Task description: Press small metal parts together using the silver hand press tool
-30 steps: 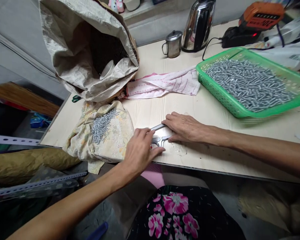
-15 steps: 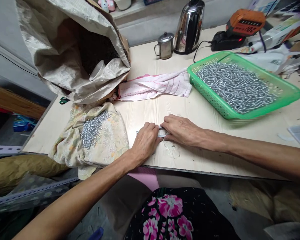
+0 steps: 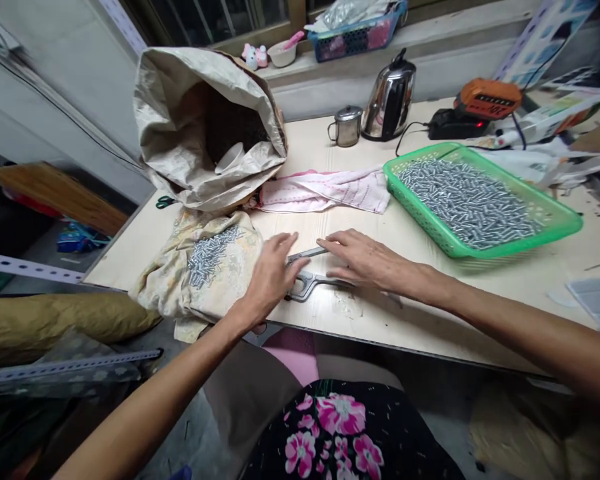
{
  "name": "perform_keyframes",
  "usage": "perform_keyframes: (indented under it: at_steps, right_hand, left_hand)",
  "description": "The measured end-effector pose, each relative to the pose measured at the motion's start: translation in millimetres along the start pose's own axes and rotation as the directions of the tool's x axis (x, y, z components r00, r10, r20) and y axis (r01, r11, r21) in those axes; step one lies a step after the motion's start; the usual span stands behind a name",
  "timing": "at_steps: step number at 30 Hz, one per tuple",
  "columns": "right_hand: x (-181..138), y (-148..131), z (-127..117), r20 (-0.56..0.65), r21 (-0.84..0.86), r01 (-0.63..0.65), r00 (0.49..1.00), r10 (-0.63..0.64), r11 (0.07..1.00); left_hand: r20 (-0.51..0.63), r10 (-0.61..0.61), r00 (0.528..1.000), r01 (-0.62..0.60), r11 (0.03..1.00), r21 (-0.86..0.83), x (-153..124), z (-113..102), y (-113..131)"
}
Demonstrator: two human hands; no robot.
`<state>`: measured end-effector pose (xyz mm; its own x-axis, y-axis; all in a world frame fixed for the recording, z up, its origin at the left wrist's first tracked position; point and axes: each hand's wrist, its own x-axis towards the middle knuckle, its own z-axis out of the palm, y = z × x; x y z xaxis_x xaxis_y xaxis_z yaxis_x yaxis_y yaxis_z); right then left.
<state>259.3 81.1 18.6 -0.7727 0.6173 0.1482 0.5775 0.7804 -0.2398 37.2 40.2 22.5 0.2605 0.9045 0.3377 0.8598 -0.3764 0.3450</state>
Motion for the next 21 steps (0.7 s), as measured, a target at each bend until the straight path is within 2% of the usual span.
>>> perform_keyframes:
  at_steps: [2,3,5,8,12,16,19,21]
  right_hand:
    - [9,-16,-1,-0.031,-0.025,0.105,0.994,-0.105,0.994]
    - [15,-24,1,-0.011,-0.032,0.159,0.987,-0.160,0.987]
    - [28,-40,11,0.066,-0.036,0.271,0.961,-0.268,0.962]
    - [46,-55,29,0.189,-0.056,0.359,0.920,-0.343,0.932]
    - [59,-58,42,0.259,-0.059,0.377,0.900,-0.351,0.924]
    - [57,-50,50,0.174,-0.070,0.412,0.902,-0.396,0.908]
    - [47,-43,62,0.007,-0.052,0.369,0.930,-0.369,0.928]
    - [42,-43,69,-0.115,-0.041,0.406,0.906,-0.408,0.913]
  left_hand:
    - [-0.164,-0.023,0.986,0.026,0.999,0.018,-22,-16,-4]
    - [-0.192,-0.009,0.981,0.015,1.000,0.027,-35,-21,-4]
    - [-0.168,0.054,0.984,-0.051,0.998,0.024,-61,-22,-3]
    - [-0.150,0.099,0.984,-0.103,0.994,-0.021,-89,-6,-2]
    - [-0.215,0.063,0.975,-0.078,0.995,-0.063,-100,18,-6]
    - [-0.183,0.036,0.982,-0.055,0.993,-0.102,-102,24,-12]
    - [-0.180,0.012,0.984,-0.035,0.991,-0.127,-105,25,-12]
    - [-0.175,0.017,0.984,-0.040,0.991,-0.130,-107,28,-9]
